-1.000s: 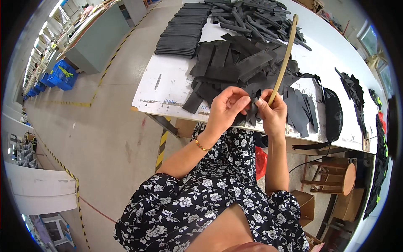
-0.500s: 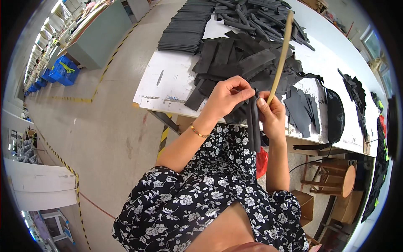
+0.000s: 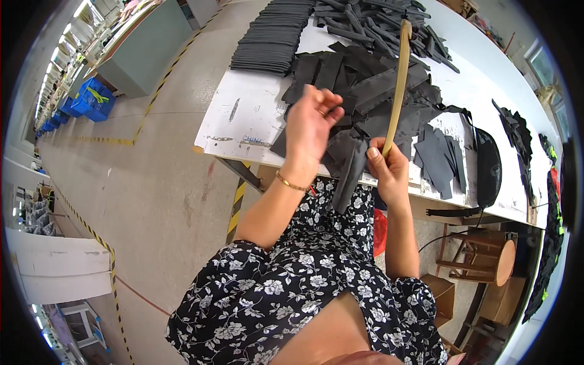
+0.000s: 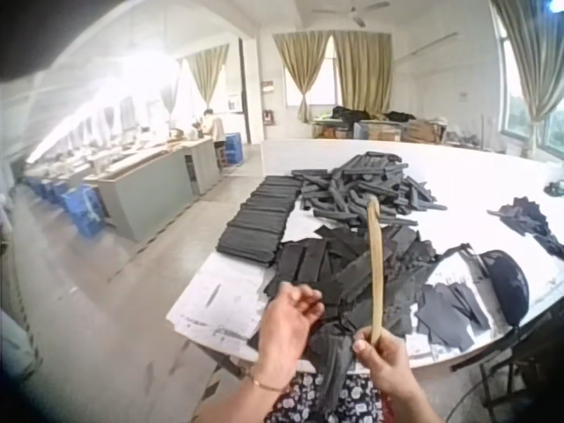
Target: The person sits at a workbench in a factory setting and repeatedly picks up small black fabric pieces. Using a thin wooden stick, they insert the stick into the fabric pieces to shape or align them, then place the finished items onto a growing pile on the table.
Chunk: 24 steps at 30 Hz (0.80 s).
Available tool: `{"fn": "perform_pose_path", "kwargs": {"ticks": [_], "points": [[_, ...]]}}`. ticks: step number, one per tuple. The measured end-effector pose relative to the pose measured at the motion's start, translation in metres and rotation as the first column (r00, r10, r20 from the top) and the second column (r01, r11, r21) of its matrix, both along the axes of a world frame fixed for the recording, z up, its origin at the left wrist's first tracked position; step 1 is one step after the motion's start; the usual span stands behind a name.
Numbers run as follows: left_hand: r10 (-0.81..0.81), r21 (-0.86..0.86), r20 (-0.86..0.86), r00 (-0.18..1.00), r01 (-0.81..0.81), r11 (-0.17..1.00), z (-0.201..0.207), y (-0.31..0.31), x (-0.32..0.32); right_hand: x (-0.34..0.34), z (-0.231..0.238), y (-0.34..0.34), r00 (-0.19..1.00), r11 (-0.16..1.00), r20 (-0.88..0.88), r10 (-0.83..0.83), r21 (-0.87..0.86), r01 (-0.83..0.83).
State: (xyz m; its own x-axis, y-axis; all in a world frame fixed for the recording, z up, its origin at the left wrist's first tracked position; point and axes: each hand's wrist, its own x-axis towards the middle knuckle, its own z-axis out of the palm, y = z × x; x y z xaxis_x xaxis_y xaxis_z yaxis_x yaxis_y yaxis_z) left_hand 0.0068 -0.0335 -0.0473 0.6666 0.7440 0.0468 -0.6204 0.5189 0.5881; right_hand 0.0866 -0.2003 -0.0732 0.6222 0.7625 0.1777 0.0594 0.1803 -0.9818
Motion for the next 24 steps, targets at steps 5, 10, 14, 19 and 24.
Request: {"fn": "perform_pose_path", "kwargs": {"ticks": [5, 10, 14, 19, 24], "points": [[-0.112, 0.498, -0.373, 0.921, 0.3, 0.814, -0.031, -0.023, -0.024, -0.004, -0.001, 0.002, 0.995, 0.996, -0.069, -0.07, 0.049, 0.073], [-0.236, 0.388, -0.52, 0.821, 0.473, 0.791, -0.037, -0.047, -0.04, -0.007, 0.005, 0.013, 0.993, 0.994, 0.018, -0.113, 0.004, 0.113], [-0.372, 0.337, -0.4, 0.838, 0.511, 0.791, -0.036, -0.036, -0.047, 0.006, 0.018, 0.04, 0.978, 0.973, 0.059, -0.202, 0.122, 0.193], [-0.343, 0.301, -0.47, 0.813, 0.513, 0.804, -0.047, -0.05, -0.056, 0.092, 0.09, 0.055, 0.956, 0.854, -0.242, -0.167, 0.449, 0.262], [-0.241, 0.377, -0.459, 0.855, 0.433, 0.819, -0.033, -0.02, -0.055, 0.037, 0.027, 0.025, 0.998, 0.999, -0.069, 0.0, 0.049, 0.003]]}}
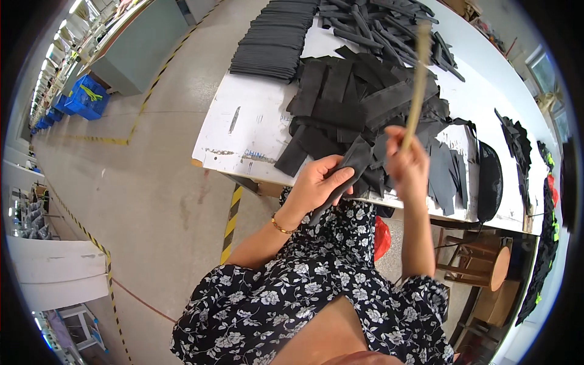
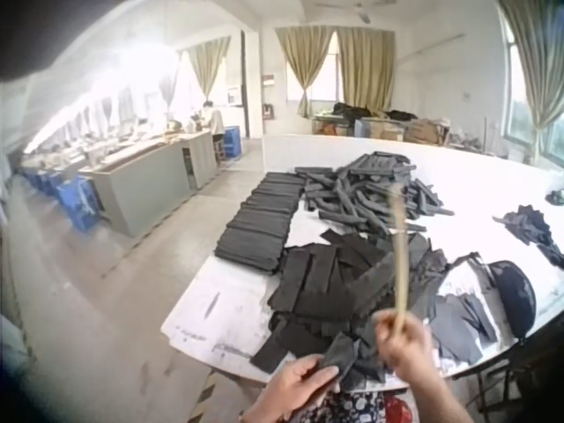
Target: The person sits at a workbench in a factory setting and repeatedly picks up small black fabric pieces. Using a thin wooden stick, they insert the stick into the fabric pieces to shape or align them, then place the finished items onto a growing pile on the table.
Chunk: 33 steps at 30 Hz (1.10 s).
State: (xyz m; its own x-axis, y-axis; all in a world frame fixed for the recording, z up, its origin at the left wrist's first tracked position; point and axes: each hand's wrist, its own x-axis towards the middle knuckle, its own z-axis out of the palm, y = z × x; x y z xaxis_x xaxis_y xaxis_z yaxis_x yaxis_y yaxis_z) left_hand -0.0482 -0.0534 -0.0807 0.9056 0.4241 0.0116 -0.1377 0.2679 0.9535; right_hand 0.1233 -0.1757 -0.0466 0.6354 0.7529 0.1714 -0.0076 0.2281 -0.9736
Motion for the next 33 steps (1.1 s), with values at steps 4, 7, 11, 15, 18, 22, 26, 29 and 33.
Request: {"fn": "perform_pose_path", "kwargs": {"ticks": [4, 7, 11, 15, 18, 22, 26, 29, 33], "points": [[-0.102, -0.04, -0.013, 0.995, 0.102, 0.994, -0.005, -0.012, 0.014, -0.024, -0.006, -0.002, 0.999, 0.952, 0.039, 0.002, -0.305, 0.01], [-0.303, -0.063, -0.117, 0.946, 0.298, 0.953, -0.005, -0.006, 0.007, 0.024, 0.032, 0.037, 0.977, 0.959, 0.109, -0.186, -0.195, 0.204], [0.086, 0.429, -0.039, 0.996, -0.062, 0.901, 0.014, 0.014, 0.038, 0.172, 0.114, 0.077, 0.844, 0.892, 0.311, -0.438, 0.034, 0.45], [0.216, 0.932, 0.247, 0.945, -0.293, 0.215, 0.013, 0.059, 0.075, 0.183, 0.097, 0.077, 0.856, 0.913, 0.319, -0.406, 0.111, 0.392], [0.208, 0.962, 0.236, 0.949, -0.258, 0.087, 0.001, 0.078, 0.083, 0.138, 0.053, 0.026, 0.637, 0.921, 0.755, -0.154, -0.125, 0.37], [0.16, 0.876, 0.144, 0.976, -0.202, 0.439, 0.004, 0.094, 0.08, 0.1, 0.038, -0.059, 0.244, 0.864, 0.969, 0.047, -0.162, 0.477], [0.144, 0.74, 0.066, 0.987, -0.145, 0.656, 0.007, 0.102, 0.078, 0.09, 0.045, -0.09, 0.135, 0.885, 0.983, 0.123, -0.17, 0.433], [0.132, 0.738, 0.041, 0.99, -0.119, 0.664, 0.013, 0.1, 0.076, 0.09, 0.051, -0.094, 0.1, 0.894, 0.988, 0.119, -0.151, 0.421], [0.149, 0.742, -0.01, 0.989, -0.093, 0.663, 0.019, 0.095, 0.074, 0.095, 0.053, -0.101, 0.082, 0.888, 0.988, 0.131, -0.153, 0.434]]}}
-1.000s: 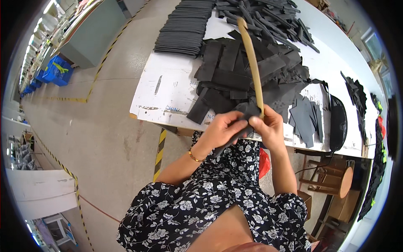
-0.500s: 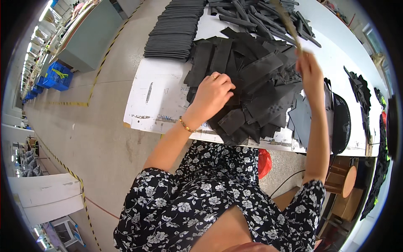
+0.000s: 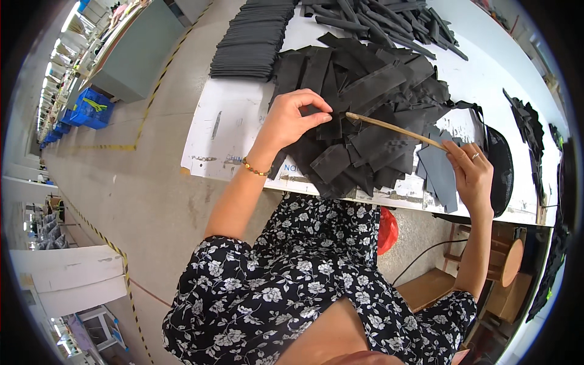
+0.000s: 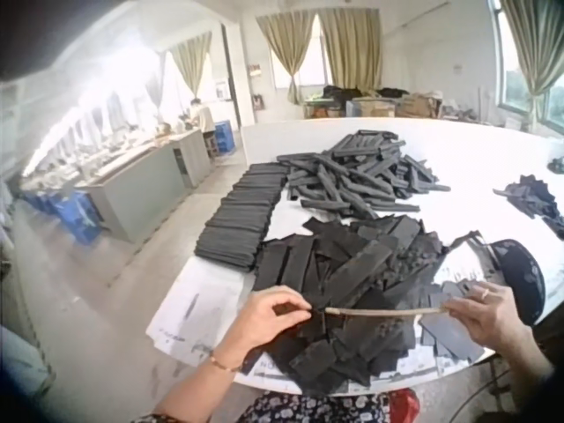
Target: The person sits at a workbench in a factory setting and repeatedly picks up small black fabric pieces. Using a thin wooden stick, they insert the stick into the fabric pieces to shape or align them, then place the finished items onto a growing pile on the table.
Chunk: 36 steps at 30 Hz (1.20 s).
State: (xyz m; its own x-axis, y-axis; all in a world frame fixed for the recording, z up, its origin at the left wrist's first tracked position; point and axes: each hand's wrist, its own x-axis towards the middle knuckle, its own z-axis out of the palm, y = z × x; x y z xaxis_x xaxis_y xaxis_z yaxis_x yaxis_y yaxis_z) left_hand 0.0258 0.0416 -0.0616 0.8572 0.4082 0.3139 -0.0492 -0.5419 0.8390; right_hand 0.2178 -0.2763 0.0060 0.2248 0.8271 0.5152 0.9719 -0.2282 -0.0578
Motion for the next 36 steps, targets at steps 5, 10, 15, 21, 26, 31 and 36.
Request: {"fn": "perform_pose_path", "kwargs": {"ticks": [5, 10, 15, 21, 26, 31, 36], "points": [[-0.071, 0.082, 0.067, 0.995, 0.066, 0.994, 0.008, -0.01, 0.001, -0.005, -0.004, 0.005, 0.999, 0.998, 0.046, -0.026, -0.053, 0.028], [-0.29, 0.533, 0.186, 0.939, 0.152, 0.832, 0.037, -0.072, 0.015, -0.051, -0.04, 0.043, 0.932, 0.996, -0.353, 0.086, 0.009, -0.089], [0.393, -0.101, 0.834, 0.388, -0.592, 0.8, 0.046, -0.069, -0.028, -0.093, -0.062, 0.047, 0.352, 0.997, -0.934, 0.066, 0.049, -0.058], [0.257, -0.898, 0.438, 0.861, 0.429, 0.094, -0.039, -0.095, -0.014, -0.143, -0.102, 0.077, 0.392, 0.994, -0.914, 0.101, 0.113, 0.007], [0.416, -0.947, 0.32, 0.851, 0.297, 0.122, -0.027, -0.091, -0.022, -0.18, -0.119, 0.096, 0.487, 0.962, -0.86, 0.154, 0.242, 0.123], [0.547, -0.963, 0.177, 0.818, 0.029, 0.268, 0.013, -0.058, -0.045, -0.195, -0.139, 0.054, 0.62, 0.999, -0.783, 0.038, 0.016, -0.041], [0.508, -0.944, 0.286, 0.813, 0.146, 0.297, 0.013, -0.051, -0.041, -0.191, -0.135, -0.001, 0.512, 0.98, -0.859, -0.024, -0.122, -0.158]]}}
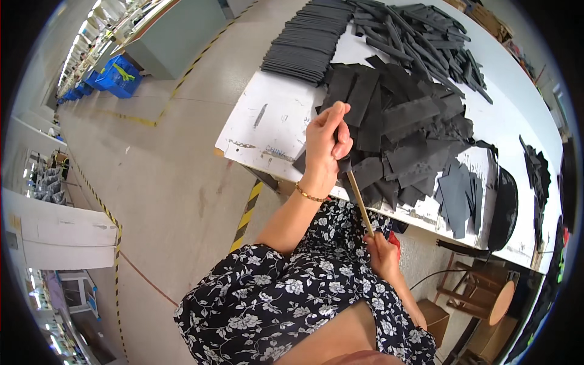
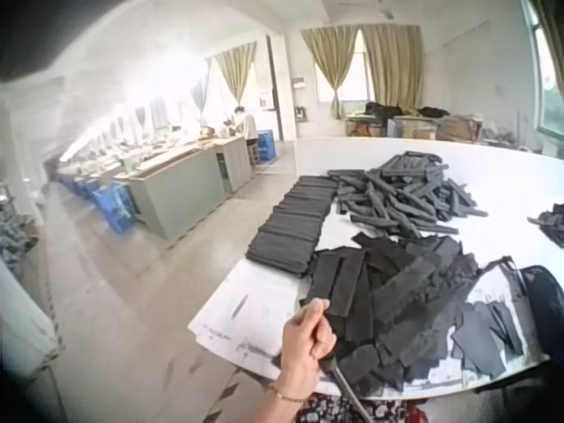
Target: The person sits at a workbench in a factory setting and repeatedly picks up small black fabric pieces. Using a thin wooden stick, they insert the stick into the fabric pieces to shape or align them, then place the finished items onto a growing pile on the table.
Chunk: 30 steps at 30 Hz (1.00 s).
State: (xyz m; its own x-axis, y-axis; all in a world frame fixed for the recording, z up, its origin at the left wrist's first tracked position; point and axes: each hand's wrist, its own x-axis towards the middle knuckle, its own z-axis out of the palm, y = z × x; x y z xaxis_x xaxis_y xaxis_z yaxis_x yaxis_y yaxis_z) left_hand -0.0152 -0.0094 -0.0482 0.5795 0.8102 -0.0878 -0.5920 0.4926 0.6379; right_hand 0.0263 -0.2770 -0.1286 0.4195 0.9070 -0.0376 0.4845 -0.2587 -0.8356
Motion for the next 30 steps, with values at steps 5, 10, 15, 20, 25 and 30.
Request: {"fn": "perform_pose_path", "kwargs": {"ticks": [5, 10, 15, 20, 25, 30], "points": [[0.337, 0.198, 0.103, 0.936, -0.352, 0.915, 0.014, 0.07, 0.001, 0.014, -0.03, -0.083, 0.916, 0.985, -0.399, 0.034, -0.14, -0.098], [0.217, -0.108, 0.168, 0.962, -0.201, 0.974, -0.009, 0.055, 0.035, 0.044, 0.039, 0.026, 0.94, 0.871, -0.279, -0.197, 0.389, 0.299], [-0.152, -0.144, 0.031, 0.988, 0.155, 0.977, -0.016, 0.002, 0.046, 0.067, 0.057, 0.121, 0.986, 0.695, 0.035, -0.16, 0.714, 0.087], [-0.202, 0.701, -0.349, 0.915, 0.398, 0.591, 0.009, -0.015, 0.029, 0.095, 0.078, 0.118, 0.974, 0.859, -0.109, -0.198, 0.459, 0.226], [-0.402, 0.49, -0.512, 0.759, 0.643, 0.589, -0.023, -0.065, 0.024, 0.112, 0.111, 0.13, 0.848, 0.717, 0.231, -0.477, 0.66, 0.224], [-0.684, 0.366, -0.582, 0.44, 0.893, 0.263, -0.113, -0.151, -0.015, 0.178, 0.163, 0.115, 0.77, 0.437, -0.258, -0.583, 0.7, 0.566]]}}
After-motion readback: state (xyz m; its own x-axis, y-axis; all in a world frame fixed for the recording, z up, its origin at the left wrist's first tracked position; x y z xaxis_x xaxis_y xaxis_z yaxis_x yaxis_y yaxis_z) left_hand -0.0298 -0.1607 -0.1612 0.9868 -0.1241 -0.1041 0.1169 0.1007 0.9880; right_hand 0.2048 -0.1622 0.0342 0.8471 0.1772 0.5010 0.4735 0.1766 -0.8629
